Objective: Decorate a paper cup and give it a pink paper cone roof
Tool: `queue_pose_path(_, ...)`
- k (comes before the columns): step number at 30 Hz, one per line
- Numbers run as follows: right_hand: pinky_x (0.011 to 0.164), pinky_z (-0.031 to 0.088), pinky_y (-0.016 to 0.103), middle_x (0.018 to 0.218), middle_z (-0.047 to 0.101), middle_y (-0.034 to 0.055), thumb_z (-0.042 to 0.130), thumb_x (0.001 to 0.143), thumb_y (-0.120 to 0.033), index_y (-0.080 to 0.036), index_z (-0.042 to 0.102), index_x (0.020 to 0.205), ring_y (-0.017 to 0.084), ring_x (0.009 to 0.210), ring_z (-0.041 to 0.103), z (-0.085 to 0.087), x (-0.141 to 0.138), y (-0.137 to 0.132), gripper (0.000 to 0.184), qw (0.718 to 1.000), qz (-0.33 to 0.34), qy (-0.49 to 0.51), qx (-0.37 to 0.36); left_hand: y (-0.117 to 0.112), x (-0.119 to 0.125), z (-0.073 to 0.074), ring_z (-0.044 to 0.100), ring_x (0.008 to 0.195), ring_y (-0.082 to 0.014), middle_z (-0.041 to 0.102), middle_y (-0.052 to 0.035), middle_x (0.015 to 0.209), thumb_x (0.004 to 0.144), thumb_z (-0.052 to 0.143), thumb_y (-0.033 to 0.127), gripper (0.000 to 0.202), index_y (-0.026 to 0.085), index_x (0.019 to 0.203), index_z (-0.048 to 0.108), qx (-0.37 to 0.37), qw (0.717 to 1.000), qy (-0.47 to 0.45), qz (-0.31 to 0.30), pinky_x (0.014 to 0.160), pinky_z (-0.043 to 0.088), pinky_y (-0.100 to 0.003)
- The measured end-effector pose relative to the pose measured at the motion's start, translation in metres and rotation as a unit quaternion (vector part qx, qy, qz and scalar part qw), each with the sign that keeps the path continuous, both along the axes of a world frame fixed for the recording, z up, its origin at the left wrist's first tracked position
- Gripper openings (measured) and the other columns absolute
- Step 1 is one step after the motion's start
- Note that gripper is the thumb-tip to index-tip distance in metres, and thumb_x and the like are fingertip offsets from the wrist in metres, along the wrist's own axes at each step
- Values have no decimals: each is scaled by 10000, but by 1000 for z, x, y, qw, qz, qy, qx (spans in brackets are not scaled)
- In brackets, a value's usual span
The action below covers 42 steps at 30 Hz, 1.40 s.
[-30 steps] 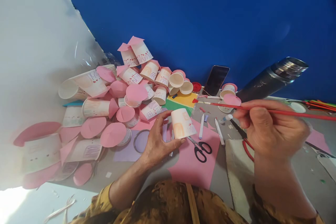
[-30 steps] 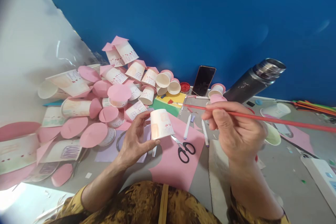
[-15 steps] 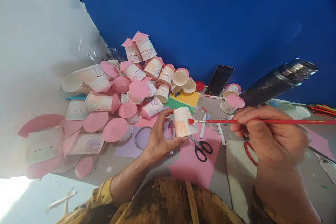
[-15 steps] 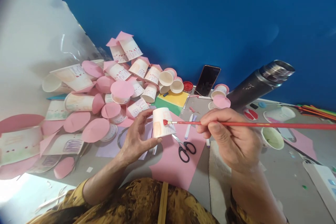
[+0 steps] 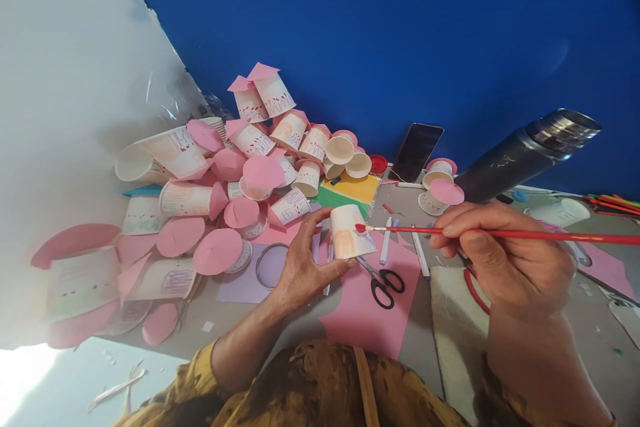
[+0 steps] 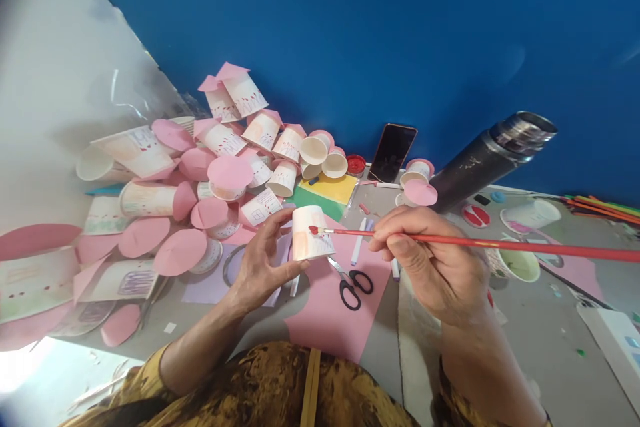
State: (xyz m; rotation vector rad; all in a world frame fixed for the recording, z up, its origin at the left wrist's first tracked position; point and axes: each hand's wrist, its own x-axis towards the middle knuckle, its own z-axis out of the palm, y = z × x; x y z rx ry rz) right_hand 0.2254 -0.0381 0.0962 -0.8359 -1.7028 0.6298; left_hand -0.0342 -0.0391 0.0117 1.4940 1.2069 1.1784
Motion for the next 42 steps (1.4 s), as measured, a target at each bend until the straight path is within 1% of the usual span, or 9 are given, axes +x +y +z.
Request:
queue_pose_path(6, 463, 497, 328, 781, 733, 44, 623, 1037, -291, -267, 768, 968, 200, 636, 656, -3, 2, 3, 162, 999, 30, -22, 1, 0, 0, -1, 538, 1406, -371, 612, -109, 1488, 732, 883, 447, 742, 292, 1387, 572, 7, 1000, 11, 4, 1148, 421, -560)
queue_pose_path(11, 453, 491, 334, 775, 729, 48, 606, 1046, -300, -275, 769, 960, 212, 655, 657, -3, 0, 2, 186, 1000, 2, -7, 4, -1, 0, -3, 516, 1436, -383, 605, -112, 1507, 723, 892, 466, 752, 296, 1386, 579, 7, 1000, 8, 7, 1153, 420, -568)
queue_pose_path(15, 474, 499, 329, 782, 731, 39, 613, 1045, -291, -267, 760, 967, 194, 636, 648, -4, 0, 3, 169, 1000, 16, -19, 0, -1, 0, -2, 525, 1426, -379, 612, -104, 1498, 727, 890, 470, 743, 302, 1384, 585, 8, 1000, 13, 3, 1153, 417, -571)
queue_pose_path(20, 461, 496, 319, 790, 745, 39, 607, 1047, -283, -261, 761, 969, 191, 643, 666, -4, 2, 3, 174, 1000, -2, -26, 3, -1, 0, -2, 508, 1441, -380, 605, -101, 1504, 730, 888, 482, 740, 302, 1382, 589, 8, 1000, 6, 1, 1166, 403, -573)
queue_pose_path(24, 456, 505, 327, 788, 745, 35, 612, 1043, -288, -267, 759, 967, 196, 640, 673, -5, 4, 3, 167, 1000, 4, -29, 3, 0, 0, -2, 519, 1424, -386, 617, -103, 1488, 719, 890, 503, 751, 306, 1380, 593, 1, 1000, 6, -1, 1161, 400, -584)
queue_pose_path(29, 462, 500, 323, 798, 744, 37, 598, 1053, -273, -261, 748, 961, 188, 647, 664, -5, 4, 3, 176, 1000, -5, -31, 1, 0, 0, 0, 540, 1394, -387, 625, -107, 1470, 701, 894, 520, 765, 303, 1371, 593, -1, 1000, 5, 2, 1144, 413, -583)
queue_pose_path(34, 459, 483, 312, 791, 731, 31, 601, 1053, -263, -256, 748, 964, 174, 633, 652, -3, 3, 3, 172, 1000, 8, -29, 9, 0, 0, 2, 543, 1385, -386, 626, -112, 1463, 706, 892, 519, 768, 292, 1373, 587, -3, 1000, 11, 1, 1141, 413, -578)
queue_pose_path(40, 457, 493, 324, 801, 738, 37, 613, 1047, -279, -265, 753, 973, 186, 630, 659, -3, 4, 2, 159, 1000, 3, -26, -14, -1, 0, 0, 539, 1391, -375, 616, -111, 1475, 717, 893, 515, 770, 298, 1386, 579, -5, 1000, 2, 0, 1155, 408, -567)
queue_pose_path(42, 455, 489, 324, 797, 735, 39, 613, 1047, -269, -261, 756, 970, 184, 631, 656, -2, 3, 2, 163, 1000, 3, -16, -7, 0, -1, -1, 538, 1393, -372, 612, -112, 1479, 717, 896, 512, 773, 298, 1389, 580, -3, 1000, -2, -3, 1160, 410, -563)
